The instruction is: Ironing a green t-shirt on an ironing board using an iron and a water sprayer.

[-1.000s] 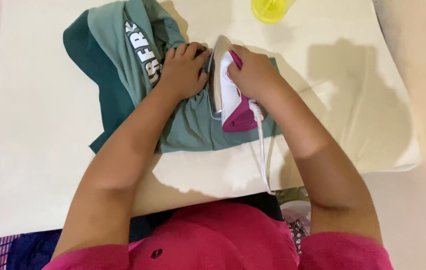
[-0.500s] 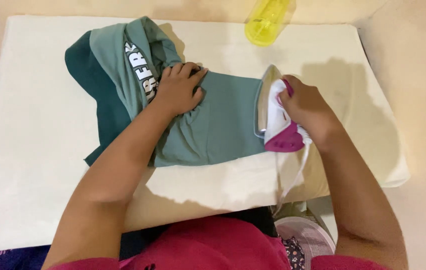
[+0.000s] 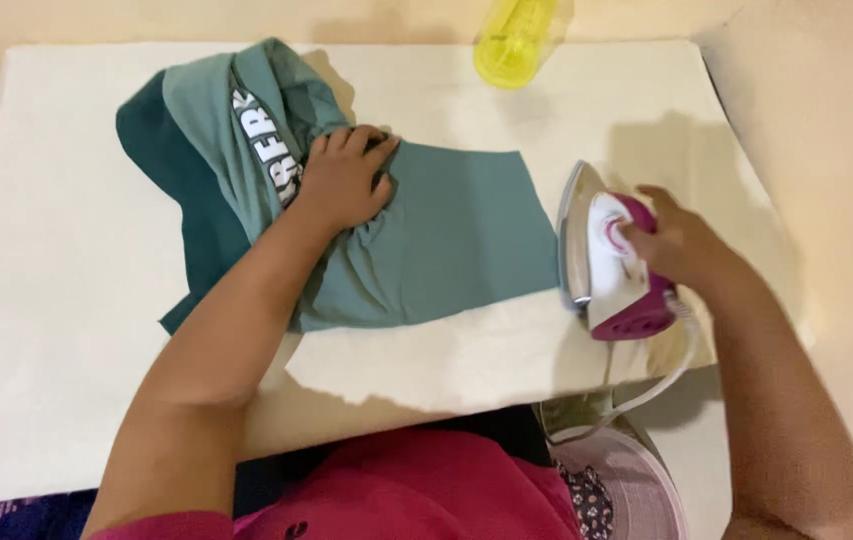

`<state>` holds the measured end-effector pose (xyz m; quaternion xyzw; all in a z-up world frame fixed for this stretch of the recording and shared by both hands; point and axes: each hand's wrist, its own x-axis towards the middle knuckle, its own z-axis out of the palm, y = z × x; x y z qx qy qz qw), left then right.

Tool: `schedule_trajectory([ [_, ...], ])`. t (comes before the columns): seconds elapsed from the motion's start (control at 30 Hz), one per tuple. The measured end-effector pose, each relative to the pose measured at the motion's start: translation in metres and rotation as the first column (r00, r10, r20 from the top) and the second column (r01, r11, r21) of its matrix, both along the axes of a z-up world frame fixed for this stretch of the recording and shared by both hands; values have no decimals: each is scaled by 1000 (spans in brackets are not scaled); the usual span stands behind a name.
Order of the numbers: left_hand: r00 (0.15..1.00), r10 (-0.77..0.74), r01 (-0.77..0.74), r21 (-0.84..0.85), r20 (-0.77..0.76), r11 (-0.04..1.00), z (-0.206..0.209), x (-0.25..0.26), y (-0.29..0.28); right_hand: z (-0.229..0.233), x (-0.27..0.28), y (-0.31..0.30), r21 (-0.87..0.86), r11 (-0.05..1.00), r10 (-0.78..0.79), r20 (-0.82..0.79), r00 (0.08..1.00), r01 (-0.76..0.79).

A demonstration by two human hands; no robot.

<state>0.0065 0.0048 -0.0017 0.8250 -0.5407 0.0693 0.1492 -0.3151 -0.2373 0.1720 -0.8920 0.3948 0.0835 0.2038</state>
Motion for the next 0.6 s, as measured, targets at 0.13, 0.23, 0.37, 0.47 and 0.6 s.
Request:
schedule_trajectory([
  [0.13, 992, -50, 72, -187, 119, 980, -18, 8, -6, 50, -6, 18, 182, 942, -304, 113, 946, 281],
  [0.23, 994, -49, 67, -183, 101, 981, -17, 6, -5, 36, -23, -22, 265, 903, -427, 461, 778, 338],
  [0.37, 989, -51, 83, -227, 141, 970, -14, 7, -5, -38, -33, -136, 150, 986, -165, 918, 359, 70],
  [0.47, 998, -32, 40, -125, 63, 991, -12, 4, -5, -28, 5, -104, 526, 847, -495, 833, -247, 77],
  [0.6, 993, -44, 64, -180, 113, 982, -14, 6, -5, -23, 34, -83, 767, 600, -756, 453, -472, -226],
])
